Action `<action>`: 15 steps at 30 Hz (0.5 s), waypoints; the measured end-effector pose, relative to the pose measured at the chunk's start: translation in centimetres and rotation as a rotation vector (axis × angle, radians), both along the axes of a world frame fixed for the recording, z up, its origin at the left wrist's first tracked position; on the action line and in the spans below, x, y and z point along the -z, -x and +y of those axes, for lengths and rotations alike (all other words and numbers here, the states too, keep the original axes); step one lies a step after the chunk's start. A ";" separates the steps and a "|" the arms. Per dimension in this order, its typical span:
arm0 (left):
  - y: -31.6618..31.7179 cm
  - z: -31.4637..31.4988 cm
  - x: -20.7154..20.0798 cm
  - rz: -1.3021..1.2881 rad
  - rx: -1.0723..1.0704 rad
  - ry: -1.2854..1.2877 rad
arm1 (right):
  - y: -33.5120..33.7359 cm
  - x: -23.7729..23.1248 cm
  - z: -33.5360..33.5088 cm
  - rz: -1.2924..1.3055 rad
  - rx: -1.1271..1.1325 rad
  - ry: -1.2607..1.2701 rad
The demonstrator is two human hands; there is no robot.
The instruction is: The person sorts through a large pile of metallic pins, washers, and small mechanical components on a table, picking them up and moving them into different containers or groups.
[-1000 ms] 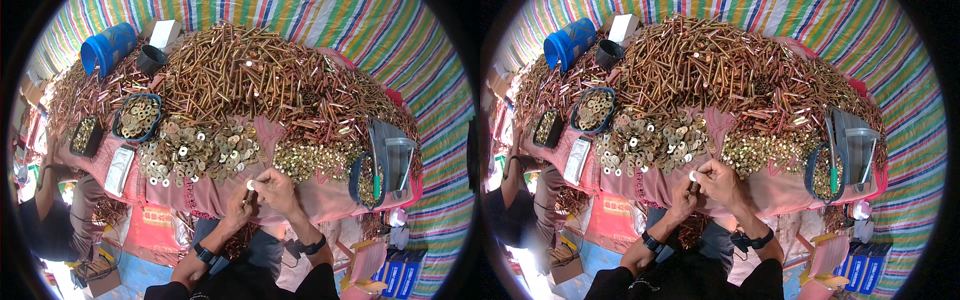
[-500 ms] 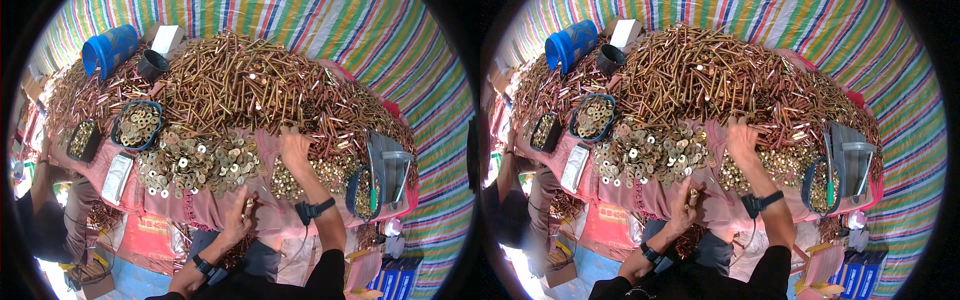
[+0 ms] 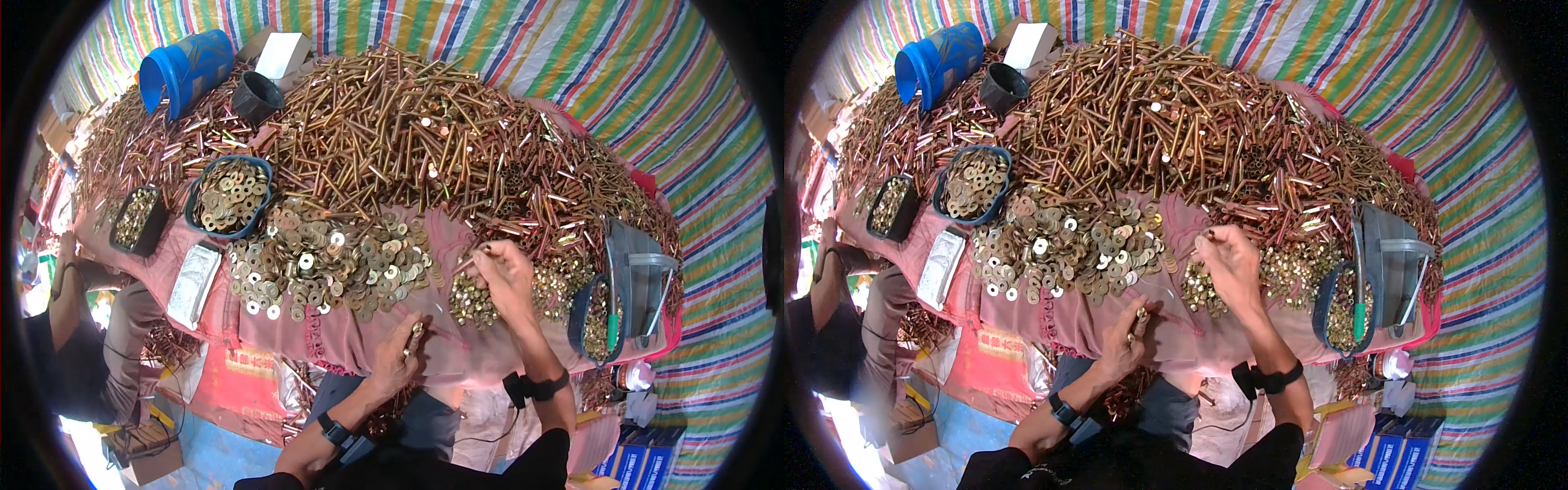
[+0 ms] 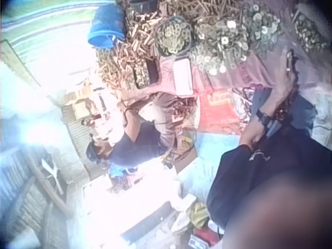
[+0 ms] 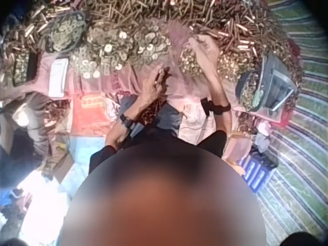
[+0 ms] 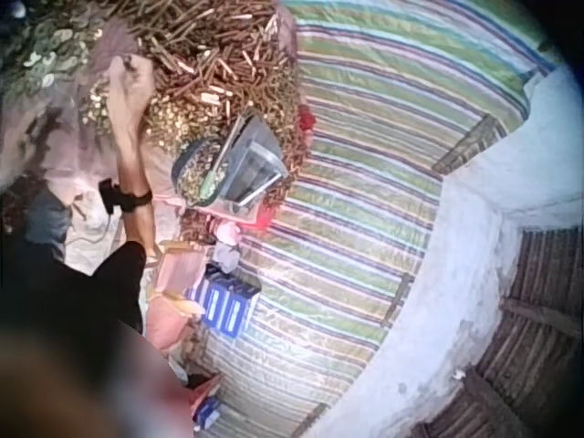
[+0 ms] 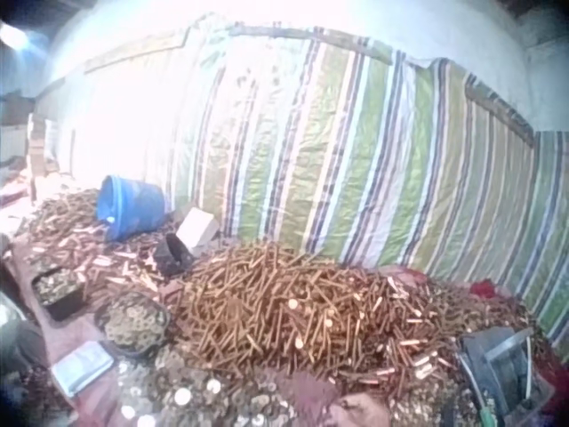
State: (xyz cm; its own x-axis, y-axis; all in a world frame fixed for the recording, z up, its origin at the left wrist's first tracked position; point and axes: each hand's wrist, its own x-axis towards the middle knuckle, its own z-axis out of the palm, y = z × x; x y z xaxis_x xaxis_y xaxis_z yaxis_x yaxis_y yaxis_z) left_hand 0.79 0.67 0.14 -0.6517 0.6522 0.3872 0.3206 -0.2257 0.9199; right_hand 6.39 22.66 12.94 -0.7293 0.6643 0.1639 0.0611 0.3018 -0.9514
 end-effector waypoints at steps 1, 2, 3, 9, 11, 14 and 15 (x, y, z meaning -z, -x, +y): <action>0.0 -0.1 0.1 0.002 -0.003 0.010 | -0.9 -0.5 -1.3 0.058 -0.049 0.116; 0.0 -0.2 0.1 0.013 -0.007 0.026 | -1.3 -0.9 -2.5 0.052 -0.056 0.154; 0.0 -0.3 0.1 0.032 -0.010 0.038 | -1.7 -1.1 -3.5 0.065 -0.080 0.197; 0.1 -0.3 0.1 0.090 -0.037 0.044 | -1.5 -1.0 -7.5 0.100 -0.143 0.260; 0.2 -0.3 0.0 0.095 -0.041 0.051 | -1.5 -1.0 -7.9 0.048 -0.136 0.112; 0.2 -0.2 0.0 0.072 -0.029 0.061 | -1.9 -1.2 -8.1 -0.021 -0.124 -0.046; 0.2 -0.1 0.1 0.058 -0.029 0.051 | -2.0 -1.4 -8.2 -0.035 -0.123 -0.070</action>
